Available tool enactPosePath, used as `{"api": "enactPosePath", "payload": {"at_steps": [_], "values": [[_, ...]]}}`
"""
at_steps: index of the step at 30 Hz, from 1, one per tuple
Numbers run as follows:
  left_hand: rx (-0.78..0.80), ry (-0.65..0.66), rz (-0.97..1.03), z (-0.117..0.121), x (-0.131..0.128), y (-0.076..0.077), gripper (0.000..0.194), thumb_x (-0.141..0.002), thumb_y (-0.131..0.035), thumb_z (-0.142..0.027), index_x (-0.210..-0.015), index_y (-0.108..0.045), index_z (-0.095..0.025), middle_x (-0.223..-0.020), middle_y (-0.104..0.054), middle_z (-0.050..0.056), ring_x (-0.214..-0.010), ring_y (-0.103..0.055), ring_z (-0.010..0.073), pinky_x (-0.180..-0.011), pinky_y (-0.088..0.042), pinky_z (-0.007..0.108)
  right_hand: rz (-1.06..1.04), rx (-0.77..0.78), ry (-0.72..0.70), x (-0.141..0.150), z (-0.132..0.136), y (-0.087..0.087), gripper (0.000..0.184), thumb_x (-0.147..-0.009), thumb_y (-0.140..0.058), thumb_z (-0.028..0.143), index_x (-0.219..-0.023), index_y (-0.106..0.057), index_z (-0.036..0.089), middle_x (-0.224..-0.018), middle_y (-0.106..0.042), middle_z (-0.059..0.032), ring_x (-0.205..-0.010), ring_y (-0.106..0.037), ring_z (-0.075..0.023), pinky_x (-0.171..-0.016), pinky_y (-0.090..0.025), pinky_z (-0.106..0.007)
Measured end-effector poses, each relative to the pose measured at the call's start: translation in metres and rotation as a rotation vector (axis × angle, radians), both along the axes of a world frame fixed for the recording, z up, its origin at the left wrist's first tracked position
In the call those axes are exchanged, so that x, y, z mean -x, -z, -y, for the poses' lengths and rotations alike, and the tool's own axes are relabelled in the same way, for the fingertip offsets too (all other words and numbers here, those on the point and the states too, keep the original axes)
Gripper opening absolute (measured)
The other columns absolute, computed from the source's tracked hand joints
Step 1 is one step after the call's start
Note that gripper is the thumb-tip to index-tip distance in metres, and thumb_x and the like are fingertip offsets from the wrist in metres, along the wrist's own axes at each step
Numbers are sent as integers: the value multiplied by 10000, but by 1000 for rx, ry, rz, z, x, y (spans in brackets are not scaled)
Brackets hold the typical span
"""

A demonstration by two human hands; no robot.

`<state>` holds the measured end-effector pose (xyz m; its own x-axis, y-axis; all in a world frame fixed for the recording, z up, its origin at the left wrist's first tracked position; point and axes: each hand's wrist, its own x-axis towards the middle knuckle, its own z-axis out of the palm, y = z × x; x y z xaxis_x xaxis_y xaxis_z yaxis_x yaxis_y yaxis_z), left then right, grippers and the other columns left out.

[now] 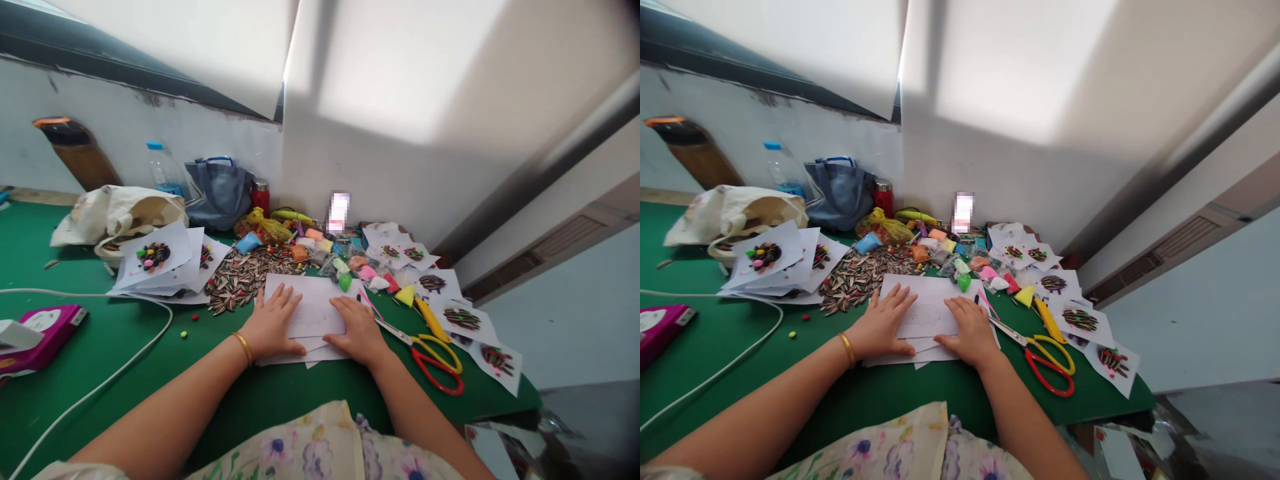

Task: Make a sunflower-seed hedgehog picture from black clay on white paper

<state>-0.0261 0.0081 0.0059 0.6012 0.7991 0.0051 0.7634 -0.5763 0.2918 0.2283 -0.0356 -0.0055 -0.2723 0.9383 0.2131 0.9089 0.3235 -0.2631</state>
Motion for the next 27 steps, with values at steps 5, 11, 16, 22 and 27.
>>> {"api": "enactPosePath", "payload": {"at_steps": [5,11,16,22,27], "values": [[34,-16,-13,0,-1,1,1217,-492,-688,-765,-1493,-249,-229,-1570,-177,179,-1450,-69,378,-1111,60,625,10,20,92,-5,-4,4,765,-700,-701,539,-1364,-481,227,-1376,-517,-125,-1279,-433,-312,-1070,-263,-495],[45,-11,2,-2,0,4,1210,-524,-688,-736,-1500,-217,-199,-1569,-187,167,-1453,-92,352,-1115,77,623,-6,35,92,-8,-6,6,649,-719,-703,513,-1288,-561,234,-1372,-528,-106,-1281,-433,-300,-1075,-254,-489],[66,-17,10,-5,2,6,1182,-557,-673,-715,-1501,-209,-176,-1562,-215,162,-1450,-128,341,-1134,31,612,-25,54,99,-8,-6,6,604,-718,-707,508,-1247,-597,239,-1368,-532,-104,-1273,-442,-304,-1057,-274,-501],[84,-31,10,-7,3,3,1162,-563,-694,-677,-1497,-223,-172,-1558,-227,157,-1446,-155,333,-1144,1,599,-47,68,102,-9,-6,5,589,-724,-710,491,-1241,-605,228,-1372,-533,-94,-1276,-443,-286,-1058,-285,-470],[92,-34,13,-7,3,1,1149,-561,-713,-655,-1490,-248,-165,-1551,-250,159,-1441,-170,344,-1141,-17,609,-58,63,104,-10,-6,5,583,-723,-713,484,-1234,-613,222,-1366,-538,-95,-1274,-445,-285,-1066,-284,-466]]}}
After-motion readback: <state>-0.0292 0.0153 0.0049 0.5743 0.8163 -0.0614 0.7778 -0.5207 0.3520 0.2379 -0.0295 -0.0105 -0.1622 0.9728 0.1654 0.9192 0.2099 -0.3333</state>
